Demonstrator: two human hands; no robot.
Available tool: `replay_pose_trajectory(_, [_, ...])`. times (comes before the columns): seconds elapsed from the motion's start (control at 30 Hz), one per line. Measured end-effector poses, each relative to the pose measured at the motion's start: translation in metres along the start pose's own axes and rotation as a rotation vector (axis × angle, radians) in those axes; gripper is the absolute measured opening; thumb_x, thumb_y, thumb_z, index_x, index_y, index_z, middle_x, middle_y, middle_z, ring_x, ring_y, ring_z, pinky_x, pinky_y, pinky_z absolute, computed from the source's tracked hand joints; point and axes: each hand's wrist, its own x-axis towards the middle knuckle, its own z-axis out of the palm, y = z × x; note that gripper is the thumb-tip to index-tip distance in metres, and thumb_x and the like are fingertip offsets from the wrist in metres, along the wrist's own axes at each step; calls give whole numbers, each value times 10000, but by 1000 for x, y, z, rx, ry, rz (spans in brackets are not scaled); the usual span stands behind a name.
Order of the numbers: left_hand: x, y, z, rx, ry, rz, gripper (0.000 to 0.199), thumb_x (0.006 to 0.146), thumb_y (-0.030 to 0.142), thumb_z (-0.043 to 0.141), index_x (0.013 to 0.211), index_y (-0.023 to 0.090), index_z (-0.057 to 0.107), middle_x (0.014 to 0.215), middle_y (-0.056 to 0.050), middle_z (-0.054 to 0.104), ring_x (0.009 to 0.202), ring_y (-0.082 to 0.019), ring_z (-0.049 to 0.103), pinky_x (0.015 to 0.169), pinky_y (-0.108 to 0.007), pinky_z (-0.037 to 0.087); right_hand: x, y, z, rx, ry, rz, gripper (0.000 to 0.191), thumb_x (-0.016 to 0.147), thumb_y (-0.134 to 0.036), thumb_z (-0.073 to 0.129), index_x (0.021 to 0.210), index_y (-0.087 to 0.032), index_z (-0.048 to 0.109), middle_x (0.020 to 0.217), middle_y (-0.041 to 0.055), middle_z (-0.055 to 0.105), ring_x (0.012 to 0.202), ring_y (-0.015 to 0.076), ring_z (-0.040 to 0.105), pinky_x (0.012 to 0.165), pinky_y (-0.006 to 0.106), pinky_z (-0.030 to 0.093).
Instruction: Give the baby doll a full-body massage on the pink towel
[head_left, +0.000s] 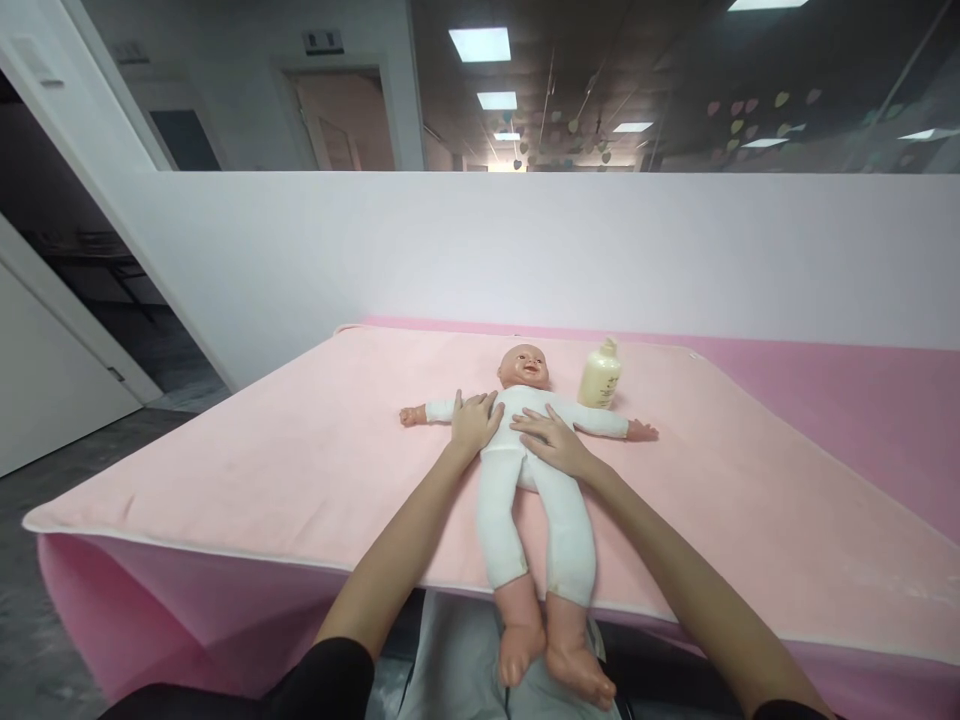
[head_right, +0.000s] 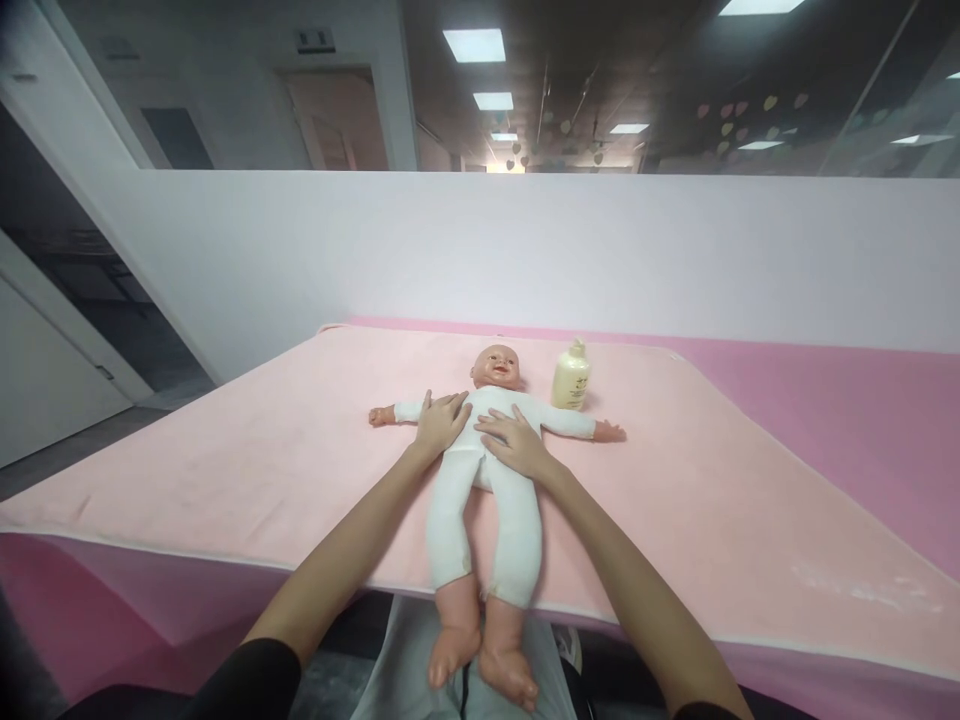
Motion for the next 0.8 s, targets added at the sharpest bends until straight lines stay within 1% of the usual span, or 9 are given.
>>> replay_pose_trajectory(0.13, [0,3,-1,17,13,-12,416,933,316,284,1220,174,549,1171,-102,640,1089,-235,576,1099,-488,190,5,6,-1,-83,-26,176,429,928,-453,354,1298,-297,504,1462,18,355,1395,216,229,1126,553,20])
replay_pose_trajectory(0.3, [0,4,-4,24,-17,59,403,930,238,269,1214,120,530,1178,-139,620,1117,-232,557,1081,-463,255,5,25,-3,-133,58,420,543,916,-526,326,1403,-286,354,1516,29,226,1412,235,166,1104,585,-30])
replay_pose_trajectory(0.4, [0,7,-8,-44,-50,90,391,922,195,268,1202,114,528,1225,-146,587,1117,-223,557,1005,-396,377,2,42,-5,-131,137,538,601,912,-557,294,1419,-237,328,1491,69,291,1394,238,224,1094,577,-96])
replay_pose_trajectory(0.47, [0,9,-10,-108,-76,120,389,891,148,308,1214,135,524,1255,-127,571,1099,-211,567,928,-344,442,-1,50,-5,-134,176,564,594,920,-545,278,1403,-209,358,1458,85,357,1374,225,275,1101,553,-103])
replay_pose_trajectory(0.57, [0,10,-15,-216,-87,223,459,771,37,380,1163,176,575,1253,-85,579,1090,-192,567,903,-307,454,-2,57,-4,-141,209,560,564,929,-519,278,1375,-198,400,1429,89,405,1355,211,310,1111,532,-90])
replay_pose_trajectory(0.6, [0,10,-16,-262,-77,252,467,719,11,394,1094,181,615,1200,-72,610,1064,-190,575,895,-304,455,-2,57,-3,-141,215,559,561,928,-519,282,1370,-197,406,1426,90,410,1352,210,316,1112,530,-86])
replay_pose_trajectory(0.67, [1,12,-20,-372,-82,286,424,615,-16,409,886,177,673,979,-49,677,944,-189,598,834,-294,468,-2,57,-2,-136,224,556,560,924,-523,287,1361,-197,417,1420,90,418,1346,210,326,1114,527,-77])
replay_pose_trajectory(0.73, [1,15,-23,-507,-177,297,361,541,-18,401,712,158,665,753,-29,666,770,-174,597,715,-271,472,-2,56,-2,-133,232,551,561,922,-527,286,1352,-195,427,1415,90,426,1340,211,334,1115,528,-69])
replay_pose_trajectory(0.8, [1,21,-25,-646,-327,310,341,512,-11,386,653,136,659,661,-24,643,664,-155,577,626,-247,453,-2,56,-2,-136,237,544,559,921,-528,286,1345,-196,435,1410,91,431,1336,215,340,1114,530,-63])
